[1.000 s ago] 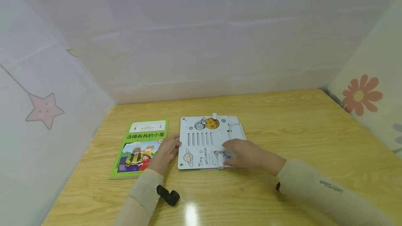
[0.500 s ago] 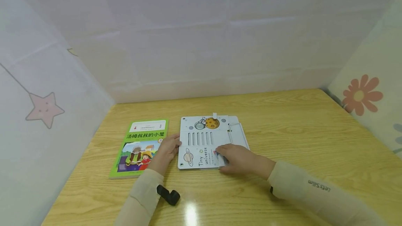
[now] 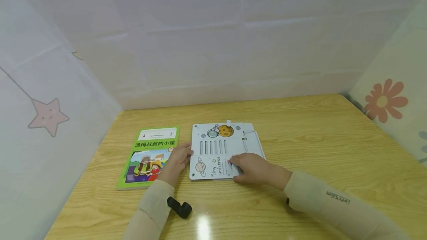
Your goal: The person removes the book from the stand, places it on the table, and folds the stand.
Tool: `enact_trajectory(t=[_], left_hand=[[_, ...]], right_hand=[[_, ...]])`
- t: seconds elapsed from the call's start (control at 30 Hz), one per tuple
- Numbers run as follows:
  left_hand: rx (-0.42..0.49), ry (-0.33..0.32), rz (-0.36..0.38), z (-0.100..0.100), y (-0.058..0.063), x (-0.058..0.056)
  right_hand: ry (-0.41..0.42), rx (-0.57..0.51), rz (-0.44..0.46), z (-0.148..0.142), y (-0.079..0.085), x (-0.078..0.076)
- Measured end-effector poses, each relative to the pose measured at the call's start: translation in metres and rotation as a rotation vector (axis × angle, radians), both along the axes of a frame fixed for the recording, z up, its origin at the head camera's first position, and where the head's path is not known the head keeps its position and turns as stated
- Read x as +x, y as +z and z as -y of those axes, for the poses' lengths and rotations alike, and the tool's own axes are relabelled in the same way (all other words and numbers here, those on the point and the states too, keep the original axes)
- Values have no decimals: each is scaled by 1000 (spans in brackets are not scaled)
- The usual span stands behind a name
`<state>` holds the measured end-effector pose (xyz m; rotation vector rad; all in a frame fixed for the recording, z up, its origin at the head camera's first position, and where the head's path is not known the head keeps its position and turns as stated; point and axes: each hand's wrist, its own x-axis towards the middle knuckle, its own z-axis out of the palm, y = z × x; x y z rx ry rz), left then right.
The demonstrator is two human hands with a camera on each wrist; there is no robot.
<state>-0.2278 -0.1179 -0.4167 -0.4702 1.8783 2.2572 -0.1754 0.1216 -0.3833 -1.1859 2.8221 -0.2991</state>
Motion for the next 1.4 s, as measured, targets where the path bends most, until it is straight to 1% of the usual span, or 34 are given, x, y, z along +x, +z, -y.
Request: enact_trajectory(t=[0.3, 0.37, 0.5, 0.63, 0.77, 0.9, 1.03, 1.13, 1.27, 1.33, 1.4], left_hand=[[-13, 8, 12, -1, 0, -1], [-15, 7, 9, -1, -1, -1], [-10, 8, 6, 0, -2, 0], [-14, 11, 8, 1, -1, 1], [-8, 7, 4, 0, 0, 0], [-11, 4, 14, 0, 1, 0], [-13, 8, 19, -1, 1, 1], [-16, 12, 12, -1, 1, 1], [-16, 4, 3, -1, 0, 1], [-12, 1, 3, -1, -1, 1], [-9, 0, 3, -1, -1, 1]], right_hand=[[21, -3, -16, -1, 2, 0], [32, 10, -5, -2, 4, -1], [37, 37, 55, -3, 12, -9], [-23, 28, 109, -2, 27, -23], [-103, -16, 114, 1, 40, -43], [-177, -60, 109, 6, 44, -67], [-249, -93, 123, 10, 43, -89], [-300, -128, 160, 14, 39, -102], [-382, -167, 224, 17, 32, -116], [-417, -168, 246, 19, 28, -121], [-427, -164, 252, 20, 22, -126]])
